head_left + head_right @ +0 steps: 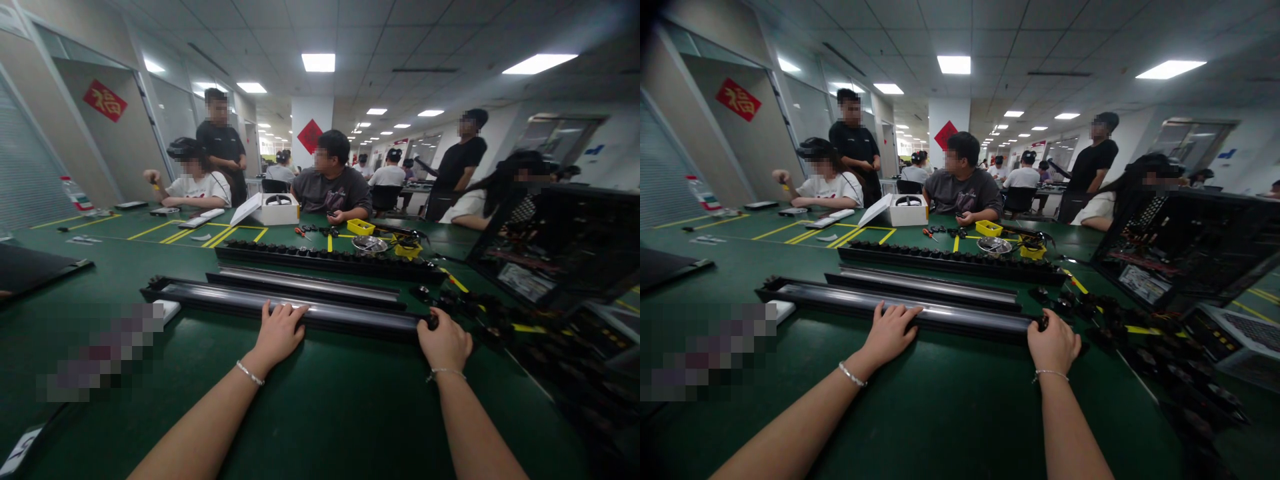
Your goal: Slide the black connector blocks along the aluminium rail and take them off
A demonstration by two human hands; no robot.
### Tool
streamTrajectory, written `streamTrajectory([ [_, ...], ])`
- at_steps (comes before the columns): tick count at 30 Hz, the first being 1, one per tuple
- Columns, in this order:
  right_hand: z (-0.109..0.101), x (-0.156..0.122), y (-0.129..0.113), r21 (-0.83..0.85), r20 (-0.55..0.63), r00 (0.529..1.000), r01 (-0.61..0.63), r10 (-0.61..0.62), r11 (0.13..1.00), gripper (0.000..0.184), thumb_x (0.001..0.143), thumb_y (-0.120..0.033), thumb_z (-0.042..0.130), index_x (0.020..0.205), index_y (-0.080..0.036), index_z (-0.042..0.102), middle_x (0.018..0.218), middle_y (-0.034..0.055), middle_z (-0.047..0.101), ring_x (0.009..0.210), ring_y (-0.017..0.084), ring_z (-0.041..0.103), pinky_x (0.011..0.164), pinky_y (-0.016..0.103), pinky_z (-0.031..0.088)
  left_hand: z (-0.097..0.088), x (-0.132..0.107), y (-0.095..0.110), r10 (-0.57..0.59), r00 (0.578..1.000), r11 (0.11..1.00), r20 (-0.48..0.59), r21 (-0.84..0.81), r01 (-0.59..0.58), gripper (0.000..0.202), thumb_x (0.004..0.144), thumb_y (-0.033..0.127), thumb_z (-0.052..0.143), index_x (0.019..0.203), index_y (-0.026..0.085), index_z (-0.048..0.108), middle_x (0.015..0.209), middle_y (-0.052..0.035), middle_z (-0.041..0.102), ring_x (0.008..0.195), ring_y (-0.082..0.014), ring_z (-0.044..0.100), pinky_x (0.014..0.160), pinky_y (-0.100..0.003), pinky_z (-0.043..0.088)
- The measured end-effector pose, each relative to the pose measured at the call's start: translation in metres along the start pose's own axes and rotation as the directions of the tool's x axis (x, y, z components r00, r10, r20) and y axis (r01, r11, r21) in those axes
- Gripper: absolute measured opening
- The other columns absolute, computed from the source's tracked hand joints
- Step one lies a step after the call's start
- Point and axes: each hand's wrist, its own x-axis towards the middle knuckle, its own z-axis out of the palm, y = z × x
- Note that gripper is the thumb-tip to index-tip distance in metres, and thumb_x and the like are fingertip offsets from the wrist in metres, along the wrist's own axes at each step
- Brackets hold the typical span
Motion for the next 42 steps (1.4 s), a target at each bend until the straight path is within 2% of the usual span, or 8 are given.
streamTrajectory([
  [5,-0.002,0.004,0.006,-0.017,0.008,0.999,-0.032,0.032,0.999,0.043,0.075,-0.035,0.044,0.113,-0.019,0.056,0.104,0.0112,0.061,0.101,0.028,0.051,0.092,0.046,0.03,0.0,0.0,0.0,0.006,1.0,1.0,-0.005,0.001,-0.006,0.04,0.082,0.03,0.049,0.122,0.033,0.049,0.1,-0.0023,0.059,0.1,-0.0222,0.051,0.104,-0.051,0.015],
  [11,-0.002,0.007,0.01,-0.017,-0.052,0.997,-0.059,0.058,0.998,0.041,0.074,-0.033,0.045,0.11,-0.02,0.058,0.102,0.0103,0.062,0.1,0.027,0.051,0.091,0.045,0.031,-0.001,0.0,0.001,-0.008,1.0,1.0,0.011,0.009,0.008,0.04,0.083,0.03,0.048,0.123,0.033,0.048,0.102,-0.0028,0.059,0.102,-0.0223,0.051,0.104,-0.051,0.015],
  [19,-0.003,0.011,0.016,0.005,-0.037,0.994,-0.104,0.105,0.995,0.042,0.074,-0.036,0.046,0.111,-0.019,0.058,0.106,0.0119,0.061,0.105,0.029,0.05,0.093,0.046,0.031,0.0,0.0,0.0,-0.002,1.0,1.0,0.004,0.013,0.002,0.041,0.082,0.03,0.049,0.123,0.033,0.048,0.1,-0.0026,0.059,0.1,-0.0225,0.051,0.104,-0.05,0.016],
  [23,-0.006,0.013,0.019,0.035,-0.016,0.99,-0.143,0.143,0.989,0.044,0.075,-0.036,0.046,0.113,-0.019,0.057,0.107,0.0118,0.061,0.104,0.029,0.05,0.091,0.043,0.035,0.001,0.0,-0.001,0.011,1.0,1.0,-0.007,0.011,-0.011,0.04,0.082,0.03,0.049,0.122,0.033,0.049,0.098,-0.0024,0.059,0.099,-0.0225,0.051,0.103,-0.051,0.016],
  [35,-0.005,0.021,0.037,0.102,-0.055,0.988,-0.141,0.147,0.985,0.045,0.073,-0.035,0.049,0.111,-0.012,0.058,0.108,0.0155,0.059,0.101,0.029,0.052,0.091,0.042,0.038,0.002,0.0,-0.002,0.017,1.0,1.0,-0.008,0.018,-0.016,0.04,0.082,0.03,0.049,0.122,0.033,0.049,0.099,-0.0022,0.059,0.098,-0.0222,0.051,0.103,-0.051,0.016],
  [42,-0.009,0.021,0.039,0.162,-0.041,0.961,-0.263,0.273,0.951,0.049,0.07,-0.039,0.053,0.114,-0.016,0.057,0.106,0.0139,0.058,0.097,0.029,0.054,0.084,0.042,0.043,0.002,0.0,-0.002,0.015,1.0,1.0,-0.015,0.013,-0.015,0.04,0.082,0.03,0.049,0.122,0.032,0.049,0.1,-0.0027,0.059,0.099,-0.0229,0.051,0.103,-0.052,0.016],
])
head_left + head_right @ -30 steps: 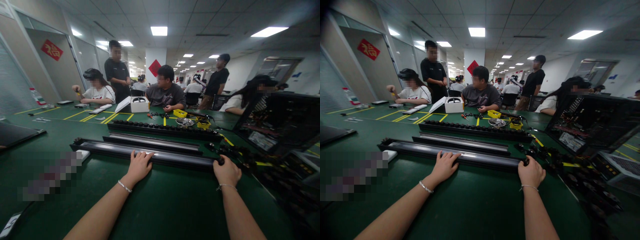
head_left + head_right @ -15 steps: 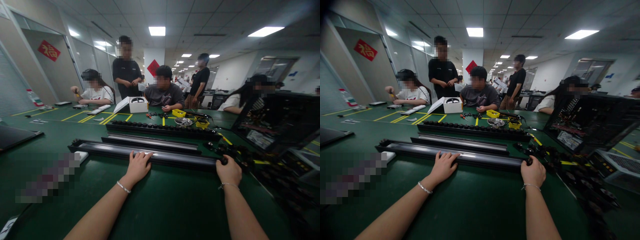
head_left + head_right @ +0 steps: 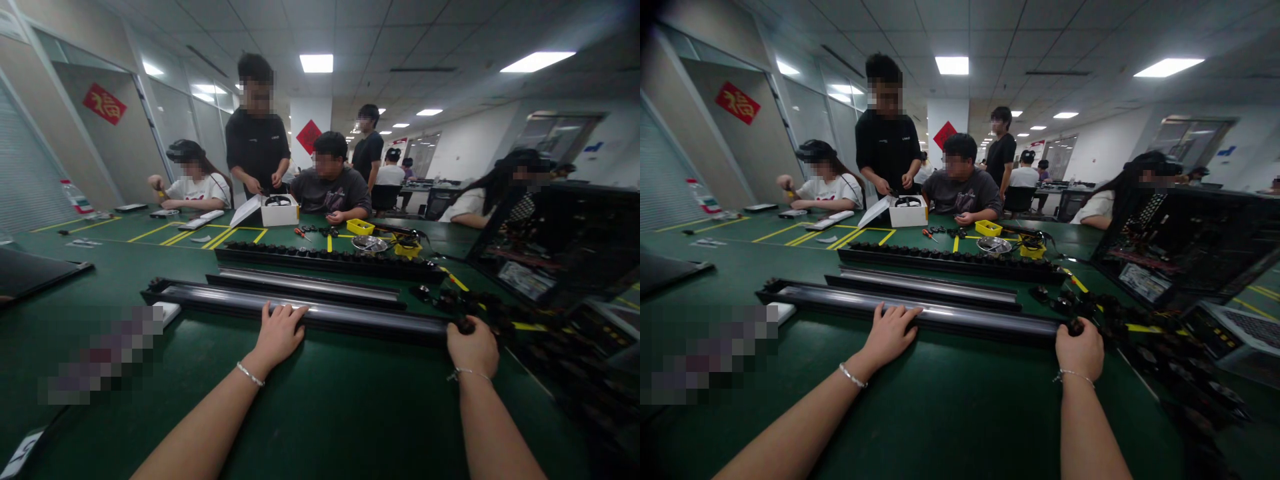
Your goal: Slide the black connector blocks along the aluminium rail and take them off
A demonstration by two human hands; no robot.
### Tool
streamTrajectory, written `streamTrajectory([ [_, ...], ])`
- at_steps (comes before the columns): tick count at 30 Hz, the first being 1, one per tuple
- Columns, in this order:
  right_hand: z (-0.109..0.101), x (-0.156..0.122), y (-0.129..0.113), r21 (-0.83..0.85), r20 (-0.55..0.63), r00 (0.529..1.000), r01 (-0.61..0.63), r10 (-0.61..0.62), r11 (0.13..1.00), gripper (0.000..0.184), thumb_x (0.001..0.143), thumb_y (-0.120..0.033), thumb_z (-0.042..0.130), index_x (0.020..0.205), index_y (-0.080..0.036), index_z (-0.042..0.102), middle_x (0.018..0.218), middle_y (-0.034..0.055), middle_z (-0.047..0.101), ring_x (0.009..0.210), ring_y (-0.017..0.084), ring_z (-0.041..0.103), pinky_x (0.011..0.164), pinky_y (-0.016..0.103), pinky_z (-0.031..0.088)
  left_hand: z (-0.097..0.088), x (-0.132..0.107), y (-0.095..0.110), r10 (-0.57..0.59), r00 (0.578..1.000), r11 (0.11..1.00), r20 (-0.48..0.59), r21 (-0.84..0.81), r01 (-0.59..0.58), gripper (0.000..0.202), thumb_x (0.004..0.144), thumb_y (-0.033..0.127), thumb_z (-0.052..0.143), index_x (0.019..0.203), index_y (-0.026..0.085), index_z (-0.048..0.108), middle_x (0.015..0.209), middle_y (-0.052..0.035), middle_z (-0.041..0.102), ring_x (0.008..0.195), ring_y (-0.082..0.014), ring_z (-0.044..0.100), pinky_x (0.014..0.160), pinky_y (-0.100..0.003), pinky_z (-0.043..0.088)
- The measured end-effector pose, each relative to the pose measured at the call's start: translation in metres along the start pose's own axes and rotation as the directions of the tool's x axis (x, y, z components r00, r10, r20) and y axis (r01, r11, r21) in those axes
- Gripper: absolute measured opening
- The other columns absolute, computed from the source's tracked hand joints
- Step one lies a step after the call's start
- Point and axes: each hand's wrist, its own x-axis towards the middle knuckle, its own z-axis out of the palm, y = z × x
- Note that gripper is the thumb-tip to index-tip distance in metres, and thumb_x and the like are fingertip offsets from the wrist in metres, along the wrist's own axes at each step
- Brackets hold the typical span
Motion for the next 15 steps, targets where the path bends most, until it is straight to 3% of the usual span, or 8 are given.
streamTrajectory([
  [15,-0.0097,0.0043,-0.0025,-0.029,0.068,0.983,-0.171,0.173,0.985,0.057,0.071,-0.046,0.051,0.122,-0.02,0.052,0.114,0.015,0.058,0.102,0.034,0.054,0.083,0.045,0.044,0.0009,0.0002,-0.0004,-0.004,1.0,1.0,-0.003,-0.015,0.004,0.04,0.081,0.029,0.05,0.121,0.033,0.05,0.098,-0.0024,0.059,0.098,-0.0226,0.051,0.103,-0.052,0.015],
])
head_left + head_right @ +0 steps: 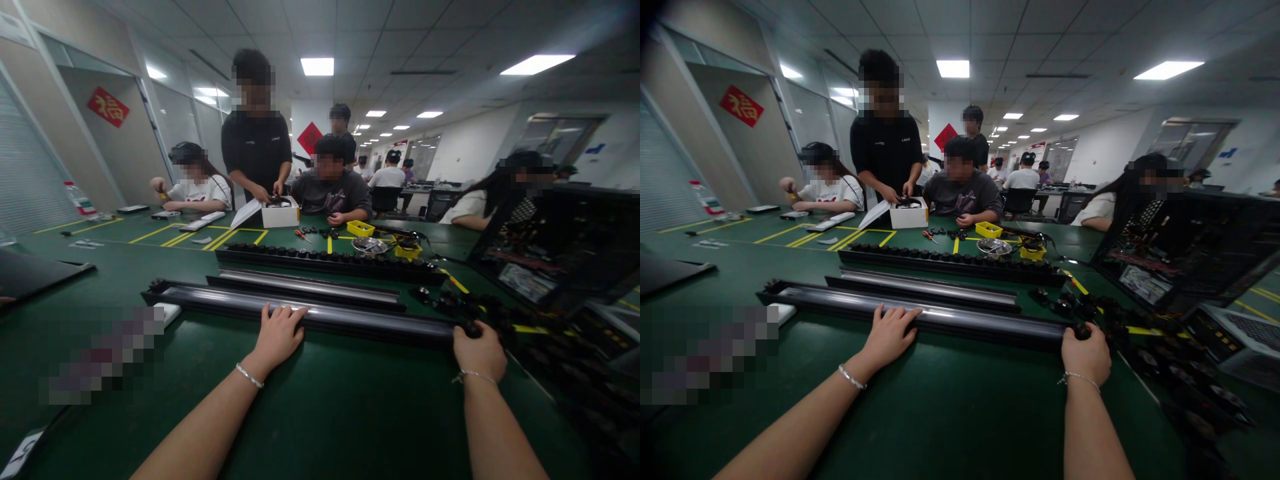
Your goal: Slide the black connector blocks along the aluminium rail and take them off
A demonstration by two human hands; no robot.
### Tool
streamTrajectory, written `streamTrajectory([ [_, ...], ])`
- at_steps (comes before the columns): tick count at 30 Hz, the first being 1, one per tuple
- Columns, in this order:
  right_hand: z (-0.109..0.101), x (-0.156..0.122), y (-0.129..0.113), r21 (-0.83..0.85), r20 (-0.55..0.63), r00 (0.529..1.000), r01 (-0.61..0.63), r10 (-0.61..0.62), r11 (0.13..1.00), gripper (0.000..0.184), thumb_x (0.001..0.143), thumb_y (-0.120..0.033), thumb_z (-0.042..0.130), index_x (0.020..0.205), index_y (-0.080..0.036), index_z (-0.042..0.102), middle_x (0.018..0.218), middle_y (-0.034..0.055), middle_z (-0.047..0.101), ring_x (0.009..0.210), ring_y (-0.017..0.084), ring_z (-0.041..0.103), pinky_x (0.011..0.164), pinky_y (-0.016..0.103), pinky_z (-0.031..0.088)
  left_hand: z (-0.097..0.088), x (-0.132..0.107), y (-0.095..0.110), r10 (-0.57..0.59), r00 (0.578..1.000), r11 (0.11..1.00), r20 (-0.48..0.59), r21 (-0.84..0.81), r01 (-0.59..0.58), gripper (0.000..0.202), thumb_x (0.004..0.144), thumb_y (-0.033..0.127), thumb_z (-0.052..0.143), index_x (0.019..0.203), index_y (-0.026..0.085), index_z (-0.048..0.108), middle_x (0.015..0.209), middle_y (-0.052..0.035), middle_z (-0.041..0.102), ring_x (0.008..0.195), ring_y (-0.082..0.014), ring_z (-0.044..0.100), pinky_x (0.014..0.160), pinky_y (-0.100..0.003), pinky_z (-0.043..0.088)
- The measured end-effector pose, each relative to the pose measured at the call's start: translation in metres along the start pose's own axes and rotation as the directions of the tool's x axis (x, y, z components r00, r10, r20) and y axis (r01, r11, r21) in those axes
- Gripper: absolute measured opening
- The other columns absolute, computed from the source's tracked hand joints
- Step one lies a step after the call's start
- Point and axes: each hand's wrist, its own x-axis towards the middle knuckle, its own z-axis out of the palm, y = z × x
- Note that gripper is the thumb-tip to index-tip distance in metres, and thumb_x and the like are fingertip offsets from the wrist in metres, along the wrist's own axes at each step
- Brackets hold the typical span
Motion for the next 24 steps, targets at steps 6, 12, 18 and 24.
streamTrajectory([
  [6,0.0,0.001,0.002,-0.015,-0.008,0.999,0.031,-0.031,0.999,0.056,0.071,-0.045,0.05,0.12,-0.017,0.055,0.109,0.0158,0.06,0.097,0.033,0.055,0.08,0.044,0.045,-0.001,0.0,0.0,-0.002,1.0,1.0,0.007,0.013,0.002,0.04,0.081,0.03,0.049,0.122,0.033,0.05,0.098,-0.0022,0.059,0.097,-0.0223,0.051,0.104,-0.052,0.015],
  [12,0.004,0.003,0.006,0.012,-0.052,0.998,0.048,-0.047,0.999,0.054,0.071,-0.044,0.051,0.118,-0.018,0.057,0.108,0.0143,0.061,0.095,0.031,0.057,0.081,0.042,0.044,0.0,0.0,0.001,-0.005,1.0,0.999,0.005,0.031,0.005,0.04,0.081,0.029,0.05,0.121,0.032,0.051,0.098,-0.0026,0.06,0.097,-0.0221,0.052,0.104,-0.051,0.016],
  [18,0.005,0.006,0.008,0.02,-0.059,0.998,0.027,-0.026,0.999,0.052,0.071,-0.043,0.053,0.116,-0.019,0.058,0.107,0.0141,0.061,0.095,0.031,0.056,0.081,0.043,0.045,0.002,0.0,0.0,0.004,1.0,0.999,-0.015,0.034,-0.003,0.04,0.081,0.029,0.05,0.12,0.032,0.051,0.096,-0.0022,0.06,0.096,-0.022,0.052,0.103,-0.052,0.017],
  [24,0.004,0.011,0.011,0.028,-0.077,0.997,0.023,-0.021,0.999,0.05,0.07,-0.042,0.053,0.114,-0.018,0.059,0.104,0.0138,0.061,0.094,0.031,0.057,0.082,0.042,0.045,0.0,-0.001,0.0,-0.009,1.0,0.999,-0.007,0.038,0.009,0.04,0.081,0.029,0.05,0.12,0.032,0.051,0.097,-0.0024,0.059,0.096,-0.0215,0.052,0.104,-0.051,0.016],
])
